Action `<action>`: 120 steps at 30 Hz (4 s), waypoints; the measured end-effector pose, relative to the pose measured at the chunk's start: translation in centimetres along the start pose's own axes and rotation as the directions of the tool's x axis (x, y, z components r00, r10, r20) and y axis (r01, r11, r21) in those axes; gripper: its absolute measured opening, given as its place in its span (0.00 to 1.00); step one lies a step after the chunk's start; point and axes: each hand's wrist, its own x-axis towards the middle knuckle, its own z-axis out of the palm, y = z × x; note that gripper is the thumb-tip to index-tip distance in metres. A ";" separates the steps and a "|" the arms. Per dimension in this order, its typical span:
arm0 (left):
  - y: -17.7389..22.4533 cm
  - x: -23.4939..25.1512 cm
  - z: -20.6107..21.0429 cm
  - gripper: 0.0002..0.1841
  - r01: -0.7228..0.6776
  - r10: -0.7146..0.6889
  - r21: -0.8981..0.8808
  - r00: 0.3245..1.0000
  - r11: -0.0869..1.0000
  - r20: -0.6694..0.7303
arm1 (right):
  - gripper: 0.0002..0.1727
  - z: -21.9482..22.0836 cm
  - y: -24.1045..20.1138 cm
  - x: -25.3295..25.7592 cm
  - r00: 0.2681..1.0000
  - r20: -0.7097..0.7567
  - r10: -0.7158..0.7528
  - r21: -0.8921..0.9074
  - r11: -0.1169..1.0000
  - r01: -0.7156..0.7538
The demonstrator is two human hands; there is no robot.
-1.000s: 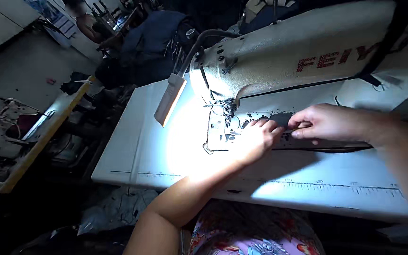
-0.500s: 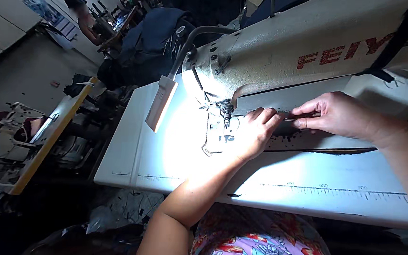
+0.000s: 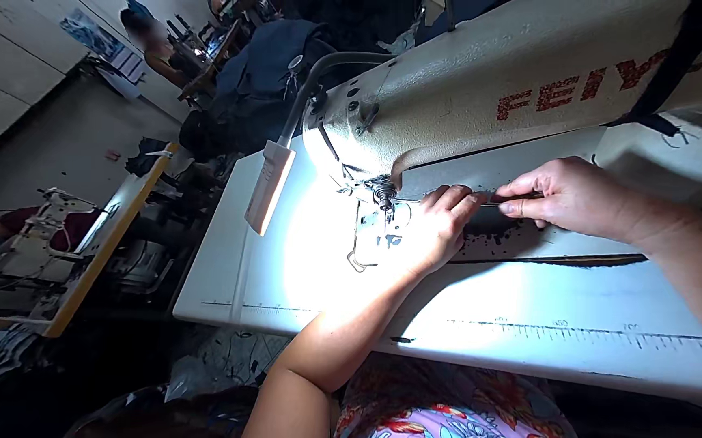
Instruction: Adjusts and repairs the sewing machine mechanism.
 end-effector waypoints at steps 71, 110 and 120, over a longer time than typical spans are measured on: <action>-6.1 -6.8 -4.4 0.06 0.554 -0.735 -0.624 0.677 0.551 -0.049 | 0.16 2.1 3.2 0.3 0.810 -0.238 -0.536 -0.473 0.792 0.386; -6.6 -7.0 -3.6 0.05 0.568 -0.747 -0.620 0.663 0.541 -0.044 | 0.10 0.7 3.5 0.3 0.954 -0.121 -0.274 -0.185 0.951 0.249; -6.7 -6.9 -3.6 0.05 0.550 -0.727 -0.610 0.684 0.571 -0.065 | 0.10 0.7 3.2 0.3 0.957 -0.105 -0.269 -0.211 0.947 0.243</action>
